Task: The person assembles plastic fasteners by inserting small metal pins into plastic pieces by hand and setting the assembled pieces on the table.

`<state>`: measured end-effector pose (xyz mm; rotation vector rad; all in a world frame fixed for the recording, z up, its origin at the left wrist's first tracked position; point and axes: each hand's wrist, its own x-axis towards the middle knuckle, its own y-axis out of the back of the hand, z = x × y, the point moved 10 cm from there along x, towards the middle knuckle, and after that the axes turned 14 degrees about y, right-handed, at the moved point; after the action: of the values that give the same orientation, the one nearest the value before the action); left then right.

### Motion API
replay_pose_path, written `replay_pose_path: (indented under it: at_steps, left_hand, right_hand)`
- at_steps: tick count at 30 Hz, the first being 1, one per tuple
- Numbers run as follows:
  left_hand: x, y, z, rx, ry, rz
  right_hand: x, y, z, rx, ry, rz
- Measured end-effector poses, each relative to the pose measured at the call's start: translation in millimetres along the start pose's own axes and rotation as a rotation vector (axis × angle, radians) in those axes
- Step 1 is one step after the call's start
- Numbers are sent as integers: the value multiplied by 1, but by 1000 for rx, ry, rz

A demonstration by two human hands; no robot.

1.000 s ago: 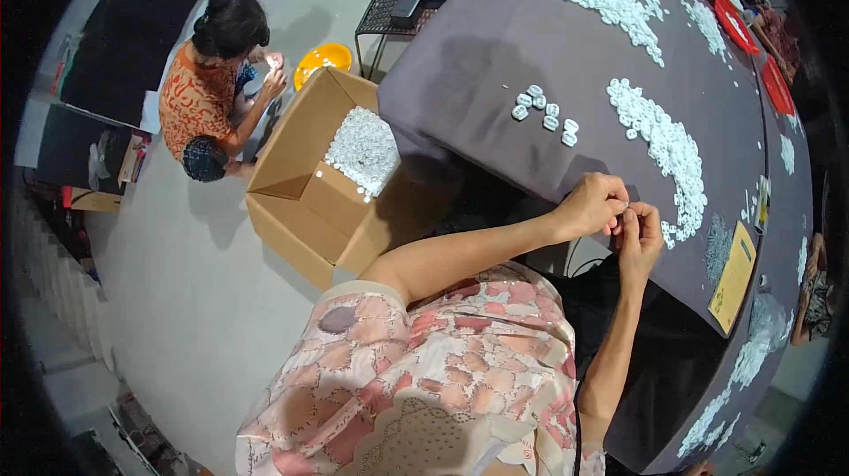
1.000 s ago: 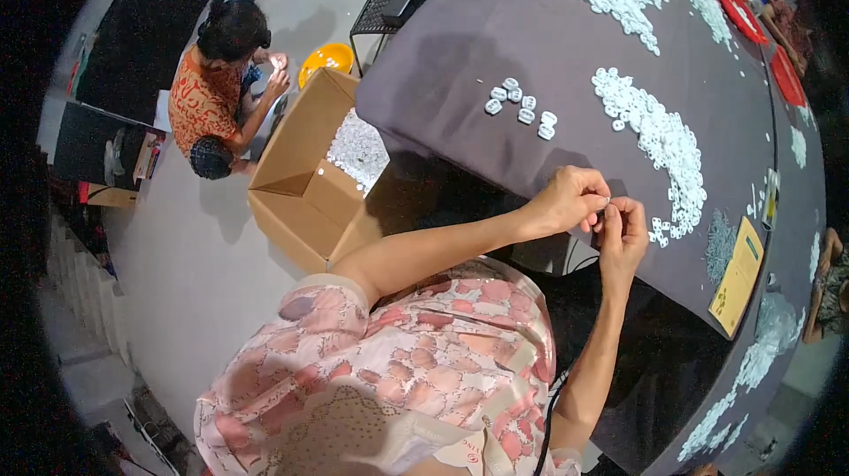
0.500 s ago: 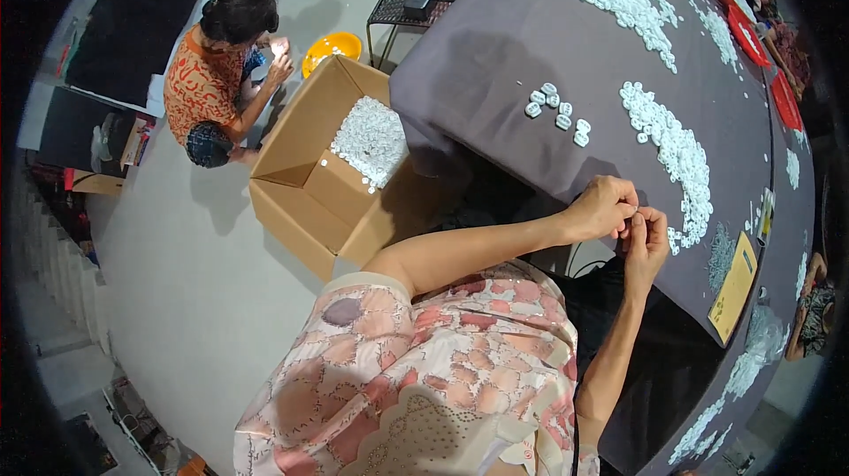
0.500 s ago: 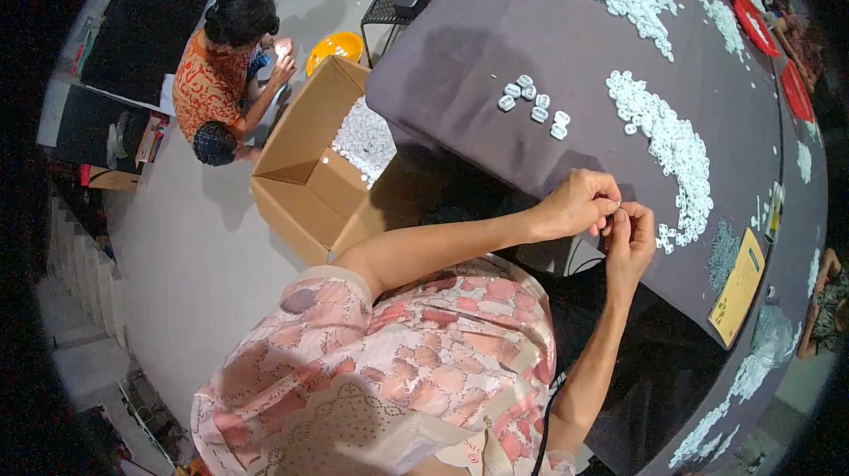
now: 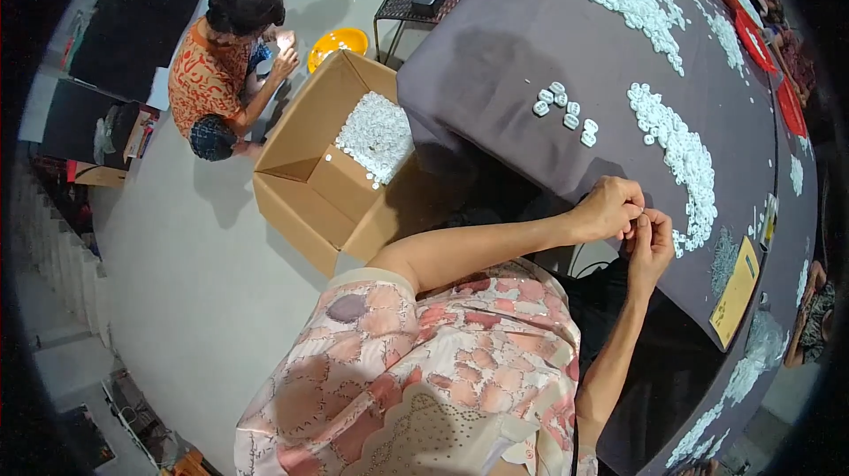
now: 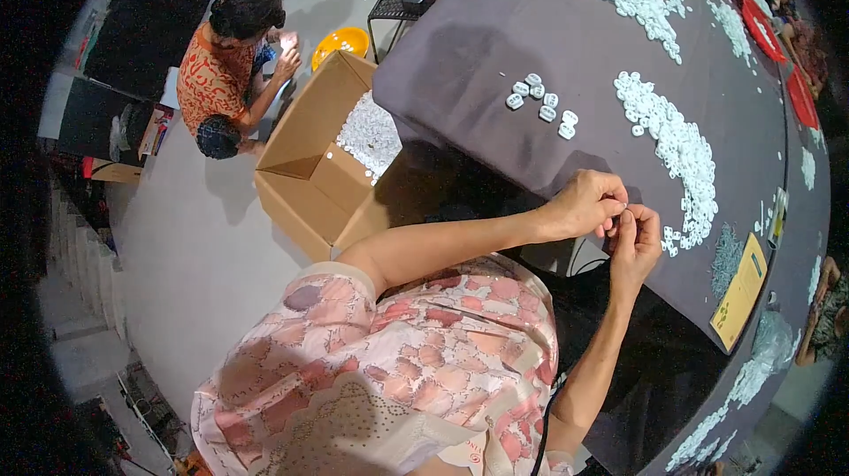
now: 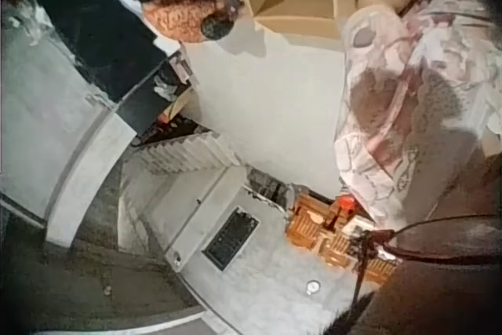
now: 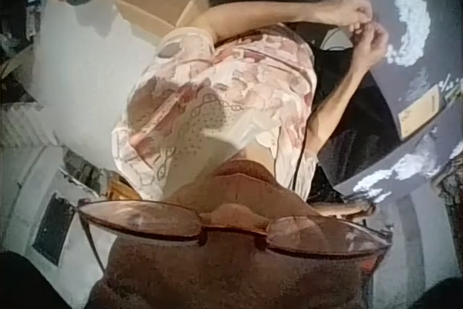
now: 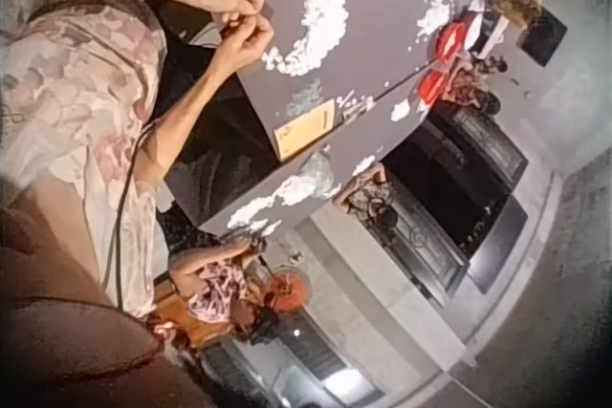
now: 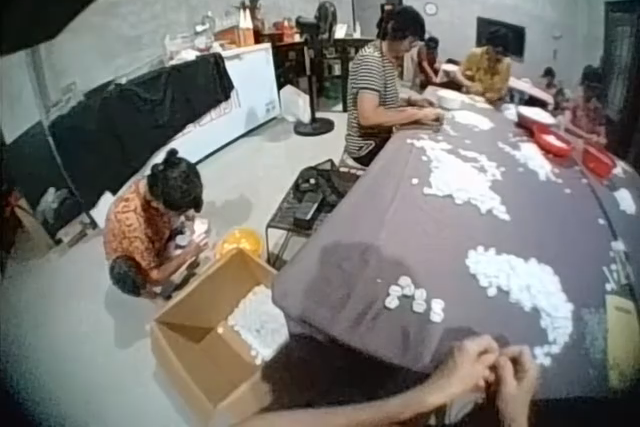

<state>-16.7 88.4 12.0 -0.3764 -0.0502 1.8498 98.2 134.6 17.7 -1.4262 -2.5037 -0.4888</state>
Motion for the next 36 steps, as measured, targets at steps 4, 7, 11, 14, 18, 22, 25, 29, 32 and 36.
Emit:
replay_pose_path:
  at_steps: [4, 7, 11, 14, 18, 22, 25, 29, 32, 36]
  left_hand:
    - [0, 3, -3, -12, 0, 11]
    - [1, 2, -3, -16, -14, 10]
    - [1, 3, -4, -36, 6, 22]
    - [4, 2, -6, -71, 10, 8]
    - [4, 3, -5, -115, -27, 23]
    - [5, 3, -4, -98, -15, 7]
    - [4, 0, -5, -44, 34, -32]
    - [4, 0, -6, -67, 19, -27]
    - [4, 1, -5, -63, 17, -19]
    - [3, 0, -4, -40, 31, -35]
  right_hand:
    - [0, -1, 1, 13, -4, -5]
    - [2, -1, 1, 8, 11, -7]
    - [2, 0, 1, -9, 11, 10]
    - [2, 0, 1, 26, -28, 37]
    - [2, 0, 0, 42, -26, 33]
    - [2, 2, 1, 29, -11, 37]
    - [1, 2, 2, 14, -12, 42]
    - [1, 3, 4, 22, -7, 41]
    - [2, 3, 2, 35, 9, 51]
    - [2, 4, 2, 22, -1, 55]
